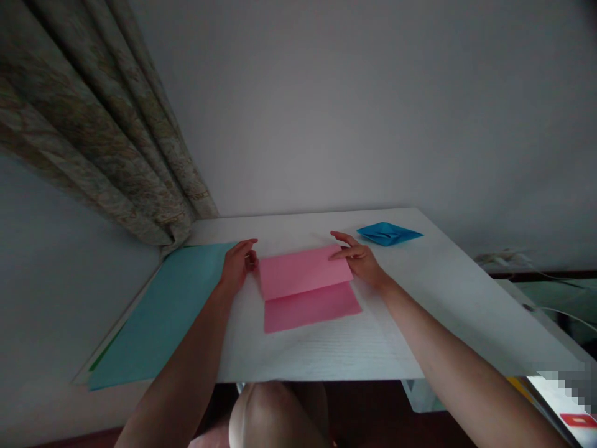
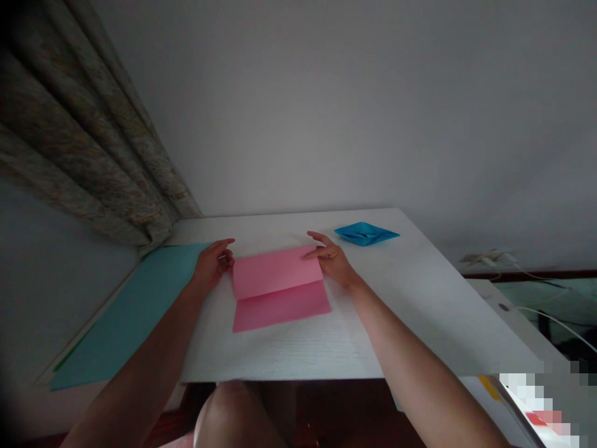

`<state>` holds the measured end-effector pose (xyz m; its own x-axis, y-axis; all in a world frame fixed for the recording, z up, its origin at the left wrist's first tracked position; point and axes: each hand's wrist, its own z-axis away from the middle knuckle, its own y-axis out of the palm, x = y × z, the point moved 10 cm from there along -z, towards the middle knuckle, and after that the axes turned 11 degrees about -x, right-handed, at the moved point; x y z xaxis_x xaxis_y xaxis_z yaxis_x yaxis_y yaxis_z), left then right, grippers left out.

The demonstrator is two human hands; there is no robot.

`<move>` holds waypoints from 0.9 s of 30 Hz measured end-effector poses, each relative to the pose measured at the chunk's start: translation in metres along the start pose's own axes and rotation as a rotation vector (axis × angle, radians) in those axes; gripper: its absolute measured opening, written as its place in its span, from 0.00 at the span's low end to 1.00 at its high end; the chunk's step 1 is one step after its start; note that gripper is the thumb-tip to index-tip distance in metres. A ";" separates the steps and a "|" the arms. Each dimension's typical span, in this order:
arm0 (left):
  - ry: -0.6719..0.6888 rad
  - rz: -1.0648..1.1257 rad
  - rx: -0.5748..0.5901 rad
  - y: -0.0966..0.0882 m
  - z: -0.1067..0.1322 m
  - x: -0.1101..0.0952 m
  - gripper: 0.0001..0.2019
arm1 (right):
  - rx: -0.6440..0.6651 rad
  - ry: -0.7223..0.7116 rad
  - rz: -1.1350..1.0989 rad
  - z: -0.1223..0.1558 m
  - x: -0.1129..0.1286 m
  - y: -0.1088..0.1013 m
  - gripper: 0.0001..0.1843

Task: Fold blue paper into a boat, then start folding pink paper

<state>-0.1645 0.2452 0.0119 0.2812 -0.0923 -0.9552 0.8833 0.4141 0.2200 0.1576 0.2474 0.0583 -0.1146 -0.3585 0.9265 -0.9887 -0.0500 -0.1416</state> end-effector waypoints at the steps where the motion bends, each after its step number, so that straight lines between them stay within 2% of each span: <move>1: 0.001 -0.086 0.013 0.001 0.002 0.002 0.21 | -0.006 -0.042 0.039 -0.001 0.002 -0.002 0.12; 4: 0.032 -0.354 0.051 0.006 0.005 0.006 0.24 | -0.053 -0.149 0.160 -0.002 0.008 -0.009 0.06; 7: 0.067 -0.467 0.024 0.004 0.005 0.006 0.23 | -0.086 -0.169 0.210 -0.001 0.009 -0.014 0.05; 10: 0.072 -0.469 0.030 0.004 0.005 0.007 0.24 | -0.061 -0.157 0.233 0.001 0.010 -0.011 0.08; 14: 0.101 -0.411 0.152 0.017 0.011 0.005 0.28 | -0.005 -0.104 0.218 0.004 0.011 -0.002 0.11; 17: 0.094 -0.333 0.199 0.022 0.014 0.005 0.22 | -0.030 -0.056 0.193 0.003 0.011 -0.002 0.11; 20: 0.151 -0.291 0.146 0.019 0.012 -0.003 0.15 | -0.128 0.050 0.099 0.002 0.004 -0.010 0.15; 22: 0.192 -0.281 0.116 0.018 0.011 -0.009 0.12 | -0.230 0.179 0.017 0.003 -0.006 -0.018 0.20; 24: 0.198 -0.276 0.104 0.019 0.012 -0.011 0.11 | -0.306 0.315 -0.029 0.006 -0.017 -0.023 0.21; 27: 0.188 -0.259 0.103 0.021 0.013 -0.012 0.11 | -0.283 0.435 -0.011 0.010 -0.025 -0.019 0.18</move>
<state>-0.1440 0.2428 0.0306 -0.0231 -0.0093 -0.9997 0.9522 0.3045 -0.0248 0.1803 0.2479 0.0348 -0.0745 0.0641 0.9952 -0.9706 0.2245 -0.0872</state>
